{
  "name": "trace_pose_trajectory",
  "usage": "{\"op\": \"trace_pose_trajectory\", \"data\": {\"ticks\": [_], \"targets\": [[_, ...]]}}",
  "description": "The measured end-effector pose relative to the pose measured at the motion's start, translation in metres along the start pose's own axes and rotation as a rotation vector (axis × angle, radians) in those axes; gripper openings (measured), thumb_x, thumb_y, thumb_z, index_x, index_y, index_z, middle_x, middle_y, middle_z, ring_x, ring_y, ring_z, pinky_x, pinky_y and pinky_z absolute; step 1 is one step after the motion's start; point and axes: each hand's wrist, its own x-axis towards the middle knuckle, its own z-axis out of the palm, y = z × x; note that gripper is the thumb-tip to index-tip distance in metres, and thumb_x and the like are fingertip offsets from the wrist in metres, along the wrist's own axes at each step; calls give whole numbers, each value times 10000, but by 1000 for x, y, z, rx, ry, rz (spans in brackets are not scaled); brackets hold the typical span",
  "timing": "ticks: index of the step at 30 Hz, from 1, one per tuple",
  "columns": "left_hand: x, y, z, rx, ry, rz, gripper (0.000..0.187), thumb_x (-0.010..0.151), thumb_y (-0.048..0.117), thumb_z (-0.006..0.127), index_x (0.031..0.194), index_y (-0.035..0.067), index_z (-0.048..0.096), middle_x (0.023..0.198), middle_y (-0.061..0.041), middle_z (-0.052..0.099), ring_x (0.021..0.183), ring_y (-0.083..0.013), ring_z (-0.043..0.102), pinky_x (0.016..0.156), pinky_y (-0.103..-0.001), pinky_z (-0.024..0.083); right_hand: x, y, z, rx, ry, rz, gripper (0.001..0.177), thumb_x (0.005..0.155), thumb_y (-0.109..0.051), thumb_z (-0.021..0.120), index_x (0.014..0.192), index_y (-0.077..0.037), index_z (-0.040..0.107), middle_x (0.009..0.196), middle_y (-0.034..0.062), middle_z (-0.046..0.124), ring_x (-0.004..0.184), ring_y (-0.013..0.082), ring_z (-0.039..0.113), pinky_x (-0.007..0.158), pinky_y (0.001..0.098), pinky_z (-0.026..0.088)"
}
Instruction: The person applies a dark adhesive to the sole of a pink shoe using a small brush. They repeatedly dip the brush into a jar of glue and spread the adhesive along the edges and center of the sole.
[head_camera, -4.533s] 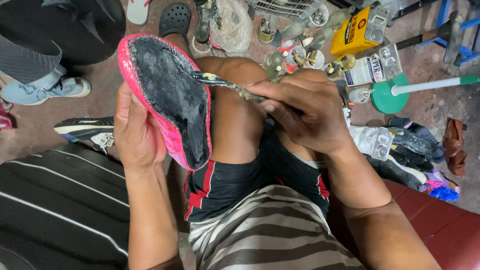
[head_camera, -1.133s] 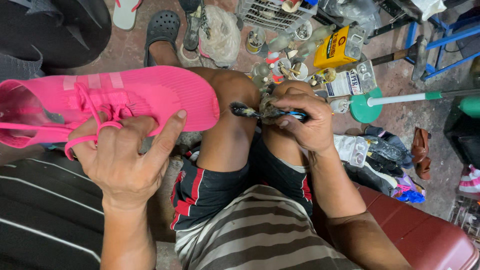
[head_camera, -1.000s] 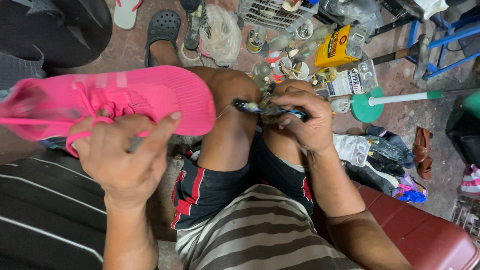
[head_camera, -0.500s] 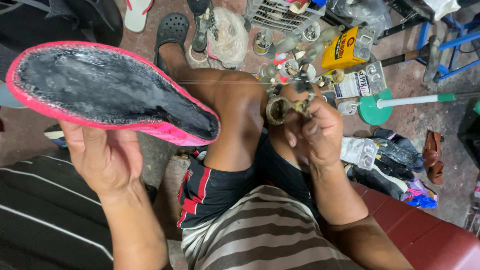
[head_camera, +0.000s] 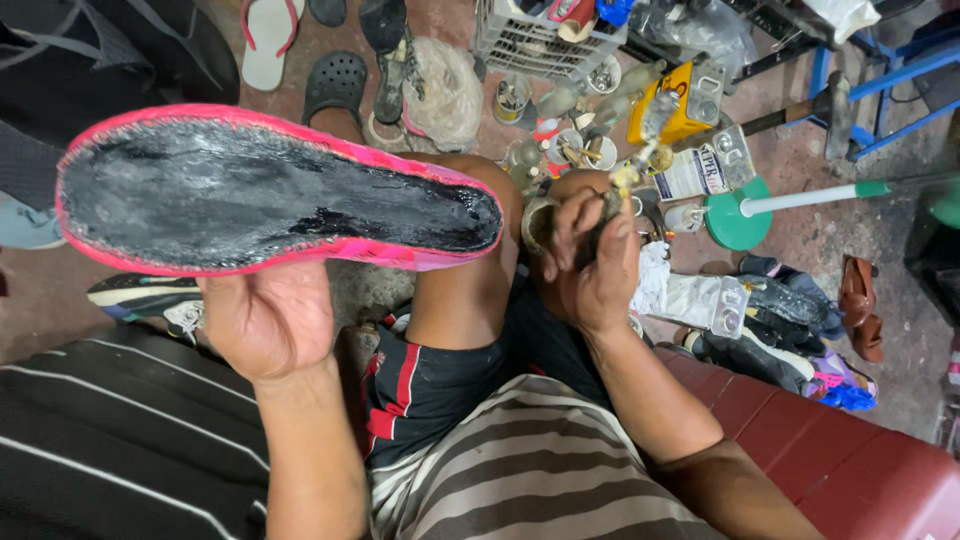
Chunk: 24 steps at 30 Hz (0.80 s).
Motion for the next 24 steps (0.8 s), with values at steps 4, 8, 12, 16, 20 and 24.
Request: {"op": "trace_pose_trajectory", "data": {"ticks": [4,8,12,16,20,24], "targets": [[-6,1,3,121,-41,71,359,1123,92,633,1468,27,561,1466,-94,611,1379,-247,535,1250,-484,358,1,-14,-4,-68,-7,-51,432,1104,-529,494,1062,-107,412,892,82,477,654,116,442,551,272,434],[-7,-1,9,66,-64,102,325,1143,82,632,1458,29,572,1452,-92,624,1348,-246,546,1203,-470,373,11,-1,9,124,130,96,395,1121,-504,449,1015,-124,427,996,81,527,720,158,524,593,313,474],[-11,-9,18,40,-59,123,356,1100,85,642,1447,40,574,1463,-85,614,1413,-255,545,1263,-519,340,20,24,27,235,198,396,408,1048,-502,377,910,-123,438,1102,103,665,795,212,653,591,339,523],[-21,-19,28,30,-46,96,399,1056,94,674,1438,27,576,1479,-96,591,1441,-276,517,1318,-560,303,28,36,33,421,109,495,415,1075,-510,355,932,-138,473,977,43,623,815,190,654,610,325,522],[-32,-27,32,52,-28,37,562,954,122,735,1475,38,542,1510,-131,560,1450,-350,500,1272,-629,318,40,42,37,606,-32,388,391,1179,-474,370,1013,-144,499,902,-17,554,839,130,606,725,306,511],[-38,-27,28,68,-75,-76,625,979,212,793,1485,9,488,1528,-165,516,1438,-403,476,1207,-676,366,46,41,45,639,-96,324,397,1203,-455,368,1083,-128,557,1012,15,629,929,147,635,840,324,512]]}}
